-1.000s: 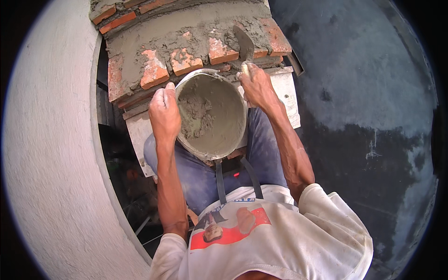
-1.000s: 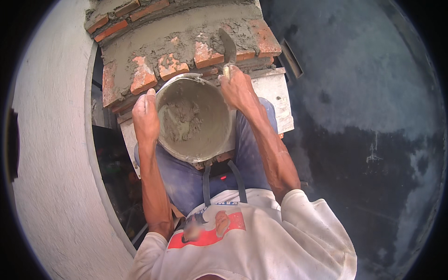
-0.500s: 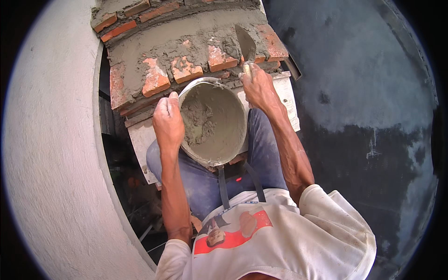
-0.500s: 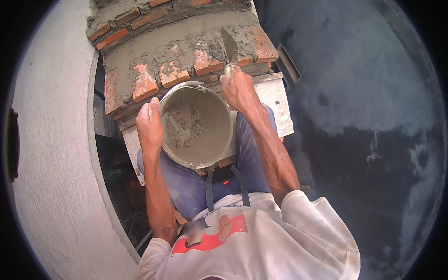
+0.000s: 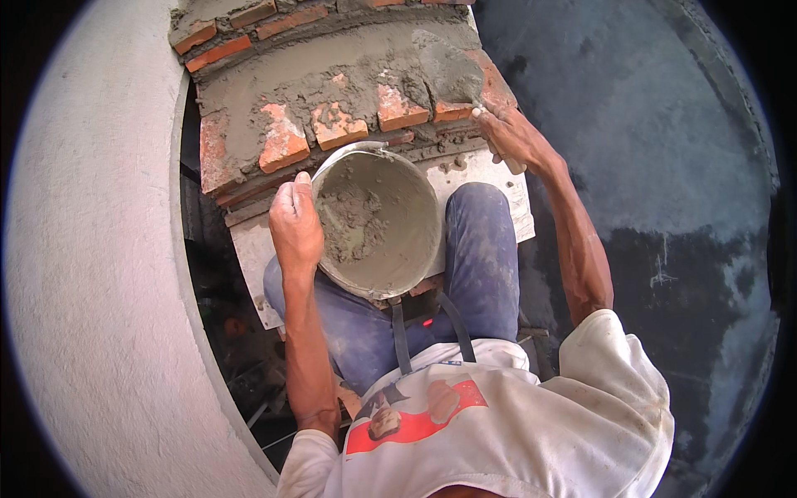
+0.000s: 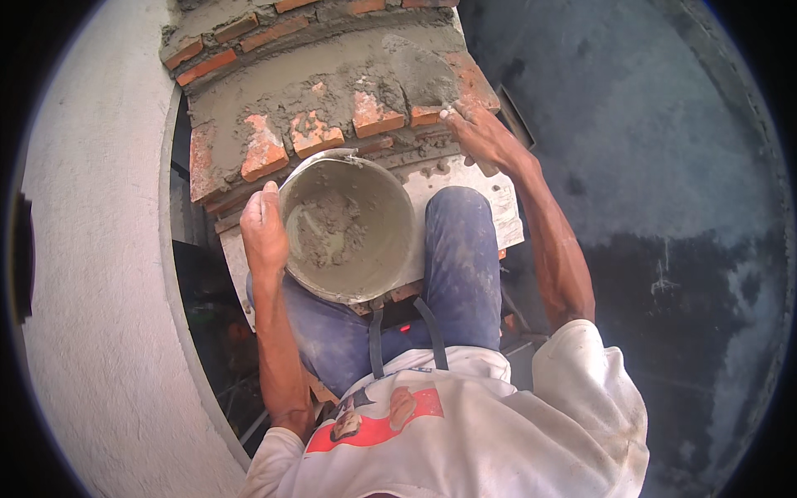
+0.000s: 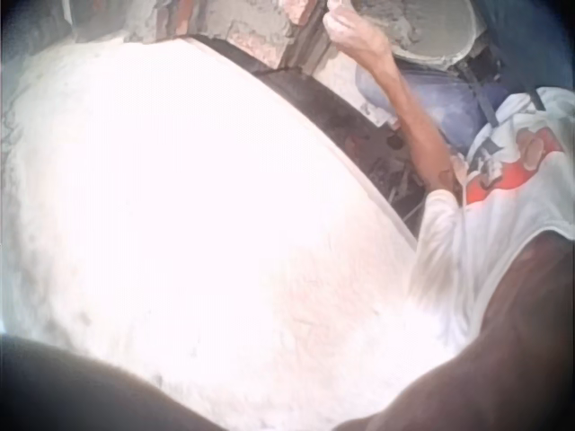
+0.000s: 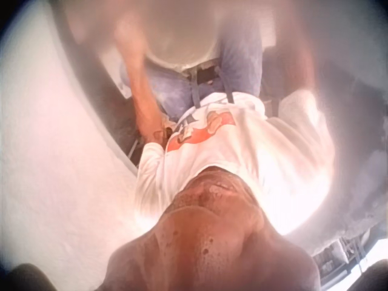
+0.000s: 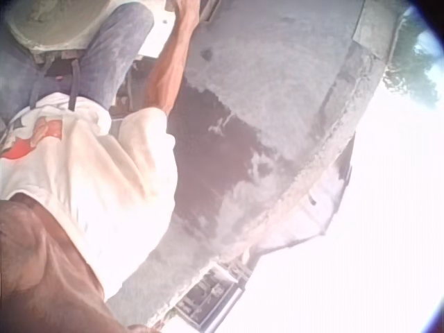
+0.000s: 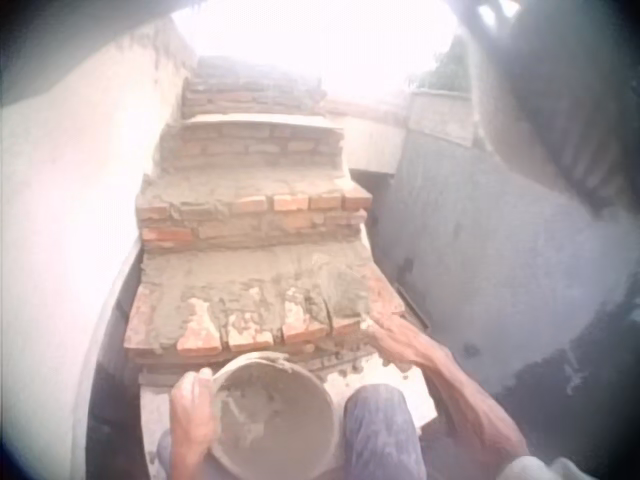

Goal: The person scoops mortar from a bucket using a trowel and applies it to a brick wall. They place bricks onto the mortar, tap them into position, and scrape away excess mortar. The person also adjusts wooden planks used as temporary supports.

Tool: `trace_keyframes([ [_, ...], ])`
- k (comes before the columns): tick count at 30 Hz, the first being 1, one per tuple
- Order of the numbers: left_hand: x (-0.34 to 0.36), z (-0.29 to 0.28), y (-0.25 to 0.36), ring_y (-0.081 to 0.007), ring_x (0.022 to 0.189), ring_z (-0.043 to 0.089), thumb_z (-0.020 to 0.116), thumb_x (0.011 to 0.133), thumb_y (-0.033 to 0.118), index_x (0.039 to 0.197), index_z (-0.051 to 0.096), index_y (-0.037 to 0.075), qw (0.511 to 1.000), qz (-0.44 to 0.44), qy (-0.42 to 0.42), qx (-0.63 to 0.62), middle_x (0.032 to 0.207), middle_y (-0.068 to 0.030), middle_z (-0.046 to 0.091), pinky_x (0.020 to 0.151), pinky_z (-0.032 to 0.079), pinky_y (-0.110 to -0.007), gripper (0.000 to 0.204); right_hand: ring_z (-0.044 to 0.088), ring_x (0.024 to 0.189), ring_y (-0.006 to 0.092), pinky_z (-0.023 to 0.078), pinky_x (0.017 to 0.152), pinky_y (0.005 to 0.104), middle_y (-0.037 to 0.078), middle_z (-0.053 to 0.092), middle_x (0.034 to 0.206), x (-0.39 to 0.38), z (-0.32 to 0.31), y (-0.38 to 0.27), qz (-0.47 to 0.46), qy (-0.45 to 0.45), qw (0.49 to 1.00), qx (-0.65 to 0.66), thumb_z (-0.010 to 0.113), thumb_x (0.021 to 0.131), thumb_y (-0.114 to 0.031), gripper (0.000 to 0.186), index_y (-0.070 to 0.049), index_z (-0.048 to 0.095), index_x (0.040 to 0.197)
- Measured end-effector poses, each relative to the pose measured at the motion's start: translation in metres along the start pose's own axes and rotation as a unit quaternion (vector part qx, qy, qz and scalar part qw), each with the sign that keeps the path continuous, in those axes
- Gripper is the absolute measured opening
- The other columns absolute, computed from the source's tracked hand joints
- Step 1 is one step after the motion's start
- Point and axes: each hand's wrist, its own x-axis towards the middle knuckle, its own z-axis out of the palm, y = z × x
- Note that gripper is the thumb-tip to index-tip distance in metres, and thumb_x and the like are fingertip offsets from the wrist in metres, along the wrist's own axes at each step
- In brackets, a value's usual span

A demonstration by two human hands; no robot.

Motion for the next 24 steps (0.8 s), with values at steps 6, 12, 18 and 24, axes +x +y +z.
trace_keyframes([
  [6,0.002,0.005,0.005,-0.0195,0.07,0.039,0.054,0.112,0.033,0.081,0.051,-0.004,1.0,-0.019,0.002,0.004,0.071,-0.0101,0.042,0.066,0.039,-0.041,0.048,0.074,0.078,0.0429,0.06,0.069,0.052,0.024,0.074,0.08,0.066,-0.029,0.033,-0.201,0.005,0.849,-0.488,0.048,0.109,-0.055,0.057,-0.001,0.063,0.105],
  [12,0.004,0.006,0.014,-0.0177,0.071,0.037,0.053,0.112,0.032,0.081,0.049,-0.003,1.0,0.001,0.001,0.01,0.071,-0.0083,0.04,0.065,0.039,-0.04,0.047,0.076,0.094,0.04,0.063,0.077,0.0513,0.025,0.076,0.091,0.197,-0.033,0.032,-0.181,0.036,0.828,-0.53,0.047,0.11,-0.047,0.053,0.002,0.068,0.112],
  [18,0.007,0.021,0.02,-0.0181,0.071,0.038,0.054,0.112,0.031,0.082,0.051,-0.004,1.0,-0.018,-0.005,-0.005,0.071,-0.0084,0.041,0.065,0.039,-0.039,0.046,0.069,0.082,0.0289,0.06,0.08,0.0399,0.012,0.064,0.079,0.23,-0.038,0.058,-0.322,-0.102,0.699,-0.63,0.05,0.109,-0.026,0.029,0.0,0.063,0.115],
  [24,0.018,0.012,0.014,-0.0191,0.07,0.04,0.054,0.111,0.032,0.082,0.05,-0.006,1.0,-0.023,0.011,0.019,0.07,-0.0106,0.042,0.066,0.04,-0.041,0.049,0.065,0.073,0.0221,0.058,0.069,0.04,0.011,0.061,0.081,0.074,-0.004,-0.041,0.018,-0.24,0.893,-0.38,0.048,0.111,-0.041,0.04,-0.004,0.063,0.118],
])
